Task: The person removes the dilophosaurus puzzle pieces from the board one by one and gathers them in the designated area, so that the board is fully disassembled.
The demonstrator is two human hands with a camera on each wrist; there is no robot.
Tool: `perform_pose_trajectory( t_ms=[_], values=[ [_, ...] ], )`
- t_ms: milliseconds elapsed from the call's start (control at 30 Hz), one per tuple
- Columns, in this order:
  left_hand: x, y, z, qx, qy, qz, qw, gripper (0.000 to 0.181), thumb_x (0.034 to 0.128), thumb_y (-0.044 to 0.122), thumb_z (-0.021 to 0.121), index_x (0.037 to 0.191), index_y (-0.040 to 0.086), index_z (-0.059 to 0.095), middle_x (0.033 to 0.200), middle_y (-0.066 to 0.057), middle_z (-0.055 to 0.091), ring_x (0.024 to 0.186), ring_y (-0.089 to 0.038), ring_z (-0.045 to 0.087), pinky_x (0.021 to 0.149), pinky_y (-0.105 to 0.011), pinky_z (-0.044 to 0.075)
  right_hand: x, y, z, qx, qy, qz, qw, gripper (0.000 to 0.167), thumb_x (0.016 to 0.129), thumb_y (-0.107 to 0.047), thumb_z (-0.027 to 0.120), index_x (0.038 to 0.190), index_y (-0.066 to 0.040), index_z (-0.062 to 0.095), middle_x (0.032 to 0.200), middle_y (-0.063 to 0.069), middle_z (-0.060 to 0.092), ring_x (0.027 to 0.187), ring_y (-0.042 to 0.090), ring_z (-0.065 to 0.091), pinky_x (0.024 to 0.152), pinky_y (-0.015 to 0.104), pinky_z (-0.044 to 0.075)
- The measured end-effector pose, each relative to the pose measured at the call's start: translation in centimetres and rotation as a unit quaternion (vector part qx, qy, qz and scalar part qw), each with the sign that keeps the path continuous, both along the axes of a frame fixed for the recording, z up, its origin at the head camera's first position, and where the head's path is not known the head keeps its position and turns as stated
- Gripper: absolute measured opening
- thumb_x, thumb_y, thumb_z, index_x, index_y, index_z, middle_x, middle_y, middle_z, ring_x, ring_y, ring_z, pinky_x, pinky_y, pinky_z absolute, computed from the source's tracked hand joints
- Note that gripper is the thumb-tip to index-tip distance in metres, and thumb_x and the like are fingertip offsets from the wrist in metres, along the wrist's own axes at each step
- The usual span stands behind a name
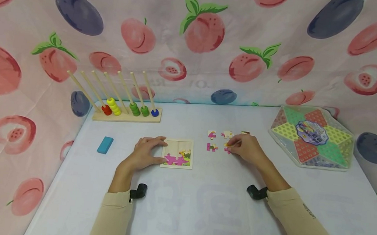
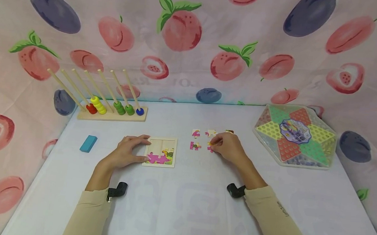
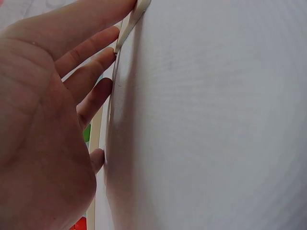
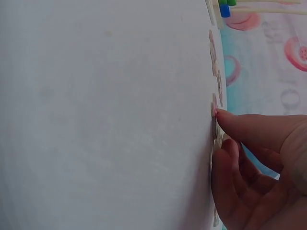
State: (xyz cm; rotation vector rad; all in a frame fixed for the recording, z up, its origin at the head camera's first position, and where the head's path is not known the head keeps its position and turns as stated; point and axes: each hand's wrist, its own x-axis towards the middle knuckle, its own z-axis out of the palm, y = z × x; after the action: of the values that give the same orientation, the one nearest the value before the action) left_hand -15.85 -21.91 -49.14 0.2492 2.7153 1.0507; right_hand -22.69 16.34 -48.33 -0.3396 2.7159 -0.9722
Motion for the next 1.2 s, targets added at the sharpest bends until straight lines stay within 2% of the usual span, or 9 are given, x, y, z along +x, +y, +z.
perform_pose_trajectory(
  t_ms=[200, 533, 700, 800, 900, 1033, 1200],
  values=[
    [0.0, -0.1, 0.1, 0.001, -0.004, 0.001, 1.0000, 0.055, 0.0838, 0.020, 0.084, 0.135, 0.017, 0.064, 0.162, -0.002, 0.045, 0.145, -0.034, 0.034, 0.127, -0.062, 0.004, 0.0, -0.2, 0.0, 0.005, -0.003, -0.008, 0.9999, 0.015, 0.088, -0.014, 0.080, 0.100, -0.008, 0.075, 0.096, 0.009, 0.072, 0.083, 0.019, 0.061, 0.072, 0.024, 0.049],
    [0.0, -0.1, -0.1, 0.002, -0.004, 0.001, 1.0000, 0.054, 0.0834, 0.020, 0.084, 0.134, 0.018, 0.065, 0.161, -0.001, 0.046, 0.144, -0.034, 0.035, 0.127, -0.061, 0.004, -0.1, -0.7, 0.1, -0.001, 0.029, -0.005, 0.9996, 0.013, 0.087, -0.017, 0.080, 0.098, -0.010, 0.076, 0.093, 0.008, 0.073, 0.080, 0.020, 0.061, 0.072, 0.027, 0.048],
    [0.0, -0.1, -0.2, 0.000, -0.006, 0.002, 1.0000, 0.054, 0.0838, 0.021, 0.084, 0.134, 0.020, 0.065, 0.162, 0.000, 0.046, 0.144, -0.033, 0.034, 0.124, -0.061, 0.012, -0.3, -1.9, 0.7, -0.029, 0.023, 0.006, 0.9993, 0.016, 0.090, -0.019, 0.077, 0.103, -0.011, 0.075, 0.093, 0.008, 0.073, 0.077, 0.018, 0.064, 0.066, 0.027, 0.052],
    [-0.1, -0.2, -0.2, -0.002, -0.007, 0.002, 1.0000, 0.054, 0.0841, 0.022, 0.084, 0.134, 0.020, 0.064, 0.162, 0.001, 0.045, 0.144, -0.032, 0.034, 0.124, -0.062, 0.014, -0.3, -3.0, 1.2, -0.036, 0.016, 0.021, 0.9990, 0.019, 0.090, -0.019, 0.077, 0.107, -0.009, 0.074, 0.098, 0.010, 0.072, 0.078, 0.018, 0.061, 0.061, 0.024, 0.051],
    [-0.2, -0.2, -0.3, -0.002, -0.004, 0.000, 1.0000, 0.054, 0.0839, 0.022, 0.084, 0.134, 0.019, 0.064, 0.162, 0.000, 0.045, 0.144, -0.033, 0.034, 0.126, -0.061, 0.010, -0.2, -4.3, 1.9, -0.042, 0.012, 0.047, 0.9980, 0.023, 0.089, -0.017, 0.077, 0.110, -0.007, 0.074, 0.105, 0.011, 0.072, 0.084, 0.021, 0.060, 0.062, 0.023, 0.051],
    [-0.2, -0.3, -0.3, 0.003, -0.001, 0.001, 1.0000, 0.054, 0.0832, 0.021, 0.084, 0.134, 0.018, 0.065, 0.161, -0.001, 0.046, 0.144, -0.033, 0.035, 0.127, -0.061, 0.004, -0.1, -6.2, 2.6, -0.038, 0.015, 0.099, 0.9942, 0.029, 0.089, -0.018, 0.078, 0.115, -0.007, 0.073, 0.113, 0.010, 0.073, 0.097, 0.023, 0.063, 0.075, 0.026, 0.052],
    [-0.1, -0.1, -0.1, 0.004, -0.002, 0.000, 1.0000, 0.054, 0.0829, 0.021, 0.084, 0.133, 0.018, 0.065, 0.161, -0.001, 0.046, 0.143, -0.034, 0.036, 0.127, -0.062, 0.004, 0.4, -8.6, 2.7, -0.023, 0.026, 0.167, 0.9853, 0.034, 0.089, -0.018, 0.080, 0.120, -0.008, 0.072, 0.119, 0.008, 0.073, 0.107, 0.026, 0.064, 0.090, 0.036, 0.056]
  ],
)
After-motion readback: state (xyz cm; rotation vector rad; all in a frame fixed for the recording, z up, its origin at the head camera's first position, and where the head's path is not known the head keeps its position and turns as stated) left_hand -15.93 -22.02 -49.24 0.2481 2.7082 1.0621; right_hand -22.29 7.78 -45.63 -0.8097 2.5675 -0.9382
